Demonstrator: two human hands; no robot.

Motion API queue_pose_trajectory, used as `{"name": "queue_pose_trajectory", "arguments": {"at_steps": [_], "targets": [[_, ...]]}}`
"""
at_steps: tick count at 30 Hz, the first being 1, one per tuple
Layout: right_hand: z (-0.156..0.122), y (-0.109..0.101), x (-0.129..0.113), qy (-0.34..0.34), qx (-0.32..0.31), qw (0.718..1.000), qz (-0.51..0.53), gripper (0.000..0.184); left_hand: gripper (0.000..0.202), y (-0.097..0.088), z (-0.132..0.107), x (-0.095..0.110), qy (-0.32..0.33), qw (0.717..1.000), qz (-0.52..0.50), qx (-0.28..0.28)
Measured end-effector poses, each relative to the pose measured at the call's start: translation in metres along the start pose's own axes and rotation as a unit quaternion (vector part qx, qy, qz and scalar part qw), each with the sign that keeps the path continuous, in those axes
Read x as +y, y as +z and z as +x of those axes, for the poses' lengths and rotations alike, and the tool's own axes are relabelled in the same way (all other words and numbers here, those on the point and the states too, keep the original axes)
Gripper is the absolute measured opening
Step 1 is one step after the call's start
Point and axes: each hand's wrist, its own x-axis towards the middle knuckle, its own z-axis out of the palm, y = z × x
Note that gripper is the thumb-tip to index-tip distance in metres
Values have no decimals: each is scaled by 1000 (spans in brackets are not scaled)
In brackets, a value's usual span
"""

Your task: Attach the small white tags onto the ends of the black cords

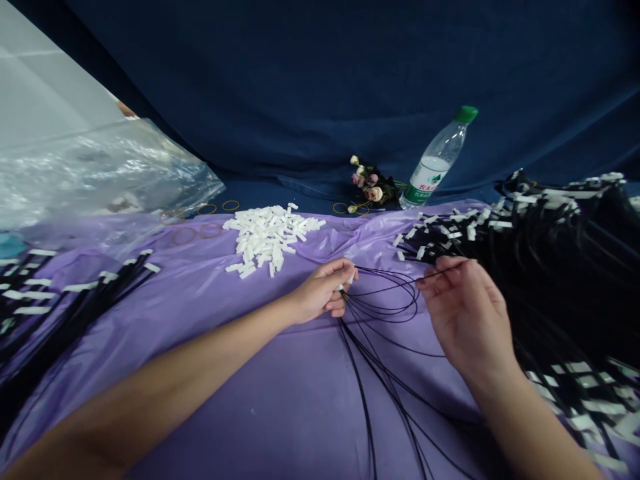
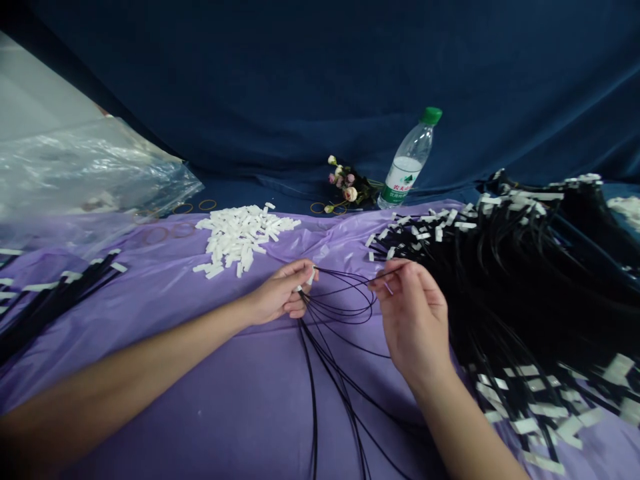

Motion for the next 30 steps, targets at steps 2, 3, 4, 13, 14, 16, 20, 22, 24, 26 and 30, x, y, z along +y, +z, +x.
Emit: {"name": "queue_pose_trajectory", "arguments": {"at_steps": [2, 3, 4, 13, 14, 16, 20, 22, 24, 26, 30], "targets": [[1, 1, -7, 20, 13, 997, 74, 21, 26, 0, 0, 0, 0, 1000, 2, 0], [1, 2, -10, 35, 10, 993, 109, 23, 26, 0, 0, 0, 0, 1000, 2, 1], [0, 2, -14, 46, -1, 990, 132, 24, 25, 1, -1, 0, 0, 1000, 2, 1], [-20, 1, -1, -33, -96, 948, -303, 15, 26, 0, 1, -1, 12, 1000, -19, 3], [-21, 1, 0, -40, -97, 937, -334, 17, 26, 0, 1, -1, 15, 1000, -24, 3], [-22, 0, 2, -52, -102, 923, -368, 21, 24, 0, 1, -1, 20, 999, -34, 1], [-22, -1, 1, -53, -109, 907, -403, 23, 23, -1, 0, -1, 27, 999, -42, -7], [-22, -1, 1, -49, -109, 903, -413, 23, 23, -1, 0, -1, 27, 999, -42, -8], [-21, -1, 2, -48, -111, 901, -418, 23, 22, -2, 0, -1, 29, 999, -42, -10], [-21, -1, 2, -47, -113, 898, -423, 23, 22, -2, 0, -2, 33, 998, -43, -15], [-20, -1, 4, -51, -119, 893, -431, 23, 21, -1, 0, -2, 29, 999, -41, -14]]}}
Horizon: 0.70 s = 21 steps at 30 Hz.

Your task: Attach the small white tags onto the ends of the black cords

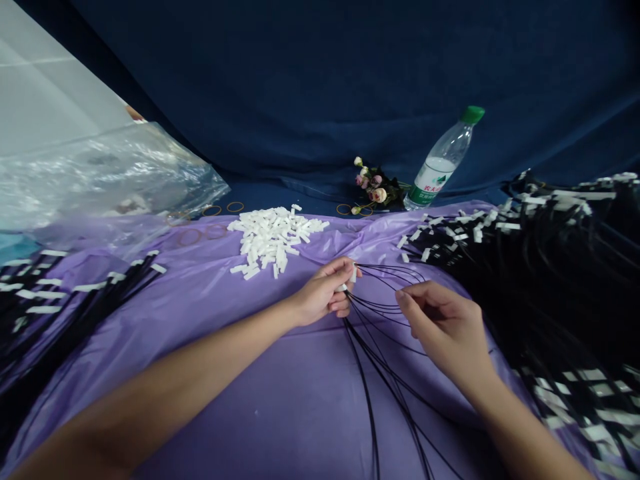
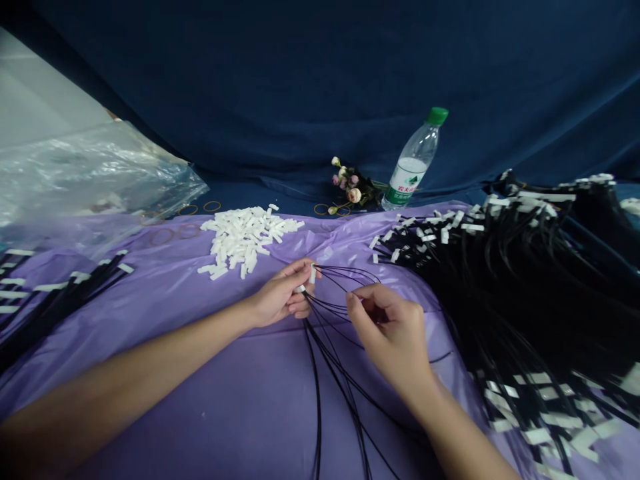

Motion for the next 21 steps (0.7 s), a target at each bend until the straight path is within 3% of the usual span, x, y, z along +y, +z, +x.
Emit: {"name": "queue_pose_trajectory", "arguments": {"at_steps": [6, 11, 21], "targets": [[1, 0, 0, 20, -5, 1000, 9, 23, 21, 1, -1, 1, -1, 1000, 6, 0], [4, -1, -2, 99, -29, 992, 78, 26, 21, 1, -1, 0, 5, 1000, 13, -3], [11, 0, -6, 282, -66, 916, 279, 23, 26, 4, 0, -6, 29, 997, 69, 32]]}}
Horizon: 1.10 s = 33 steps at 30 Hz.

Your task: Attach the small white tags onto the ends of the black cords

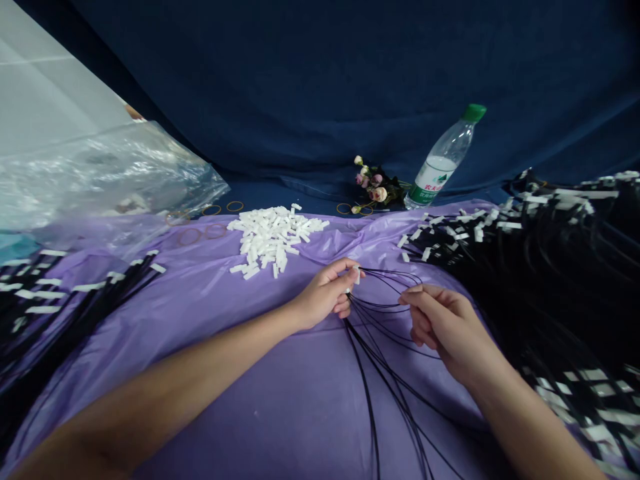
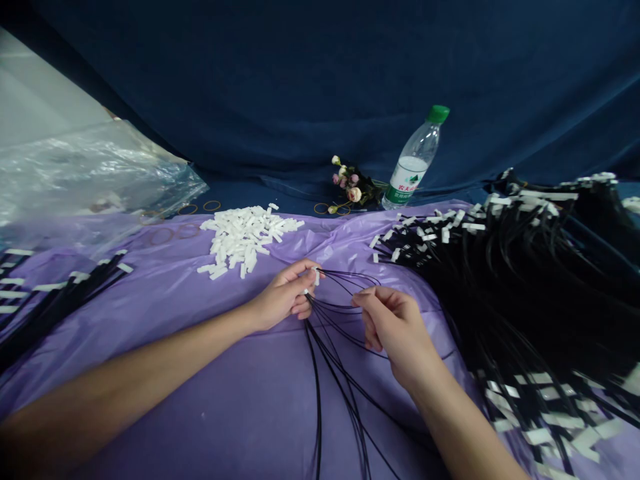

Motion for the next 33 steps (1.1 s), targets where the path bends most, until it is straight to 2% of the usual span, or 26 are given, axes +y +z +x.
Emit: {"name": "queue_pose_trajectory", "arguments": {"at_steps": [4, 7, 9, 11, 13, 16, 18, 21, 26, 33], "targets": [[2, -3, 0, 49, -29, 998, 15, 21, 27, 1, 0, -3, 13, 1000, 17, 13], [4, -5, 3, 47, -40, 998, -7, 21, 27, 1, 0, -6, 23, 999, 35, 20], [4, -5, 5, 9, -34, 998, -51, 23, 26, 0, 0, -7, 25, 999, 43, 20], [3, -5, 8, -73, -13, 989, -127, 24, 27, 0, -1, -6, 22, 999, 46, 18], [1, -4, 11, -199, 24, 953, -225, 20, 27, 0, -1, -5, 15, 999, 46, 11], [1, -2, 16, -384, 78, 852, -346, 15, 26, 0, -2, -3, 2, 999, 49, -13], [3, -2, 18, -454, 86, 796, -391, 13, 25, 0, -3, -2, -5, 998, 52, -34], [7, -1, 21, -492, 81, 754, -427, 9, 23, 0, -3, -2, -15, 997, 49, -52], [8, -1, 21, -505, 81, 734, -448, 7, 22, 0, -2, -1, -23, 997, 47, -60], [8, 2, 21, -479, 91, 745, -455, 11, 22, 0, -2, -1, -20, 996, 49, -69]]}}
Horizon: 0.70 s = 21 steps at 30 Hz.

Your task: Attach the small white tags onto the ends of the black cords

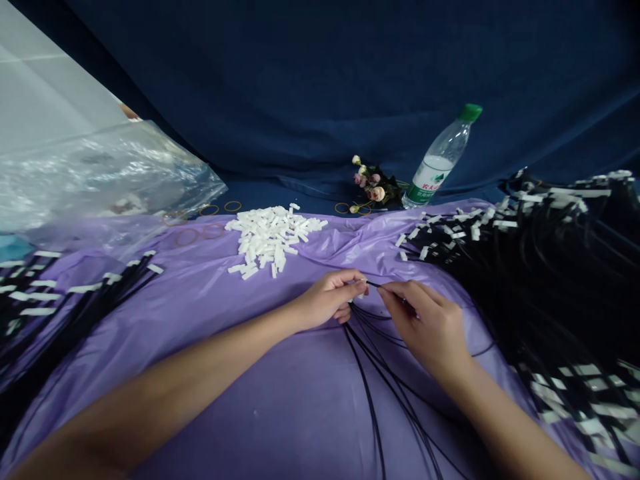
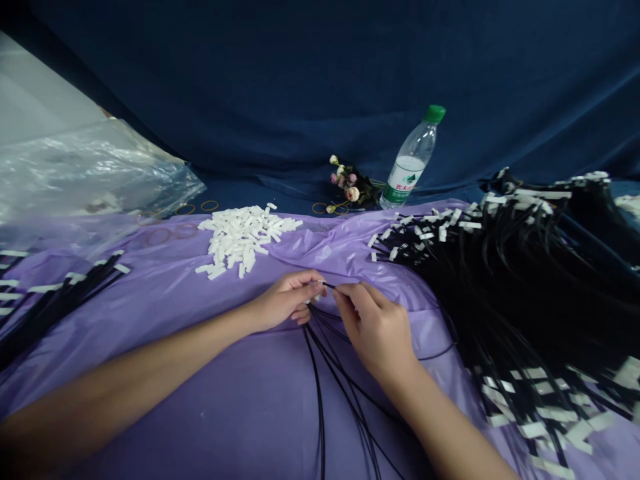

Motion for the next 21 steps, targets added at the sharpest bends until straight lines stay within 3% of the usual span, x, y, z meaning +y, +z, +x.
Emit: {"name": "queue_pose_trajectory", "arguments": {"at_steps": [6, 9, 16, 18, 21], "targets": [[1, -4, 3, -15, -17, 1000, 14, 9, 23, 1, -1, 2, -11, 1000, -15, 10], [4, -12, 3, -1, -21, 1000, 10, 17, 25, -1, 1, 6, -26, 997, -58, 37], [8, -36, 3, 12, 54, 997, 47, 12, 21, -12, 7, 9, -55, 976, -187, 99], [7, -40, 6, 13, -2, 996, 86, 8, 21, -14, 7, 8, -61, 969, -210, 111], [1, -37, 13, -17, -148, 982, 116, 11, 20, -15, 6, 7, -69, 958, -253, 117]]}}
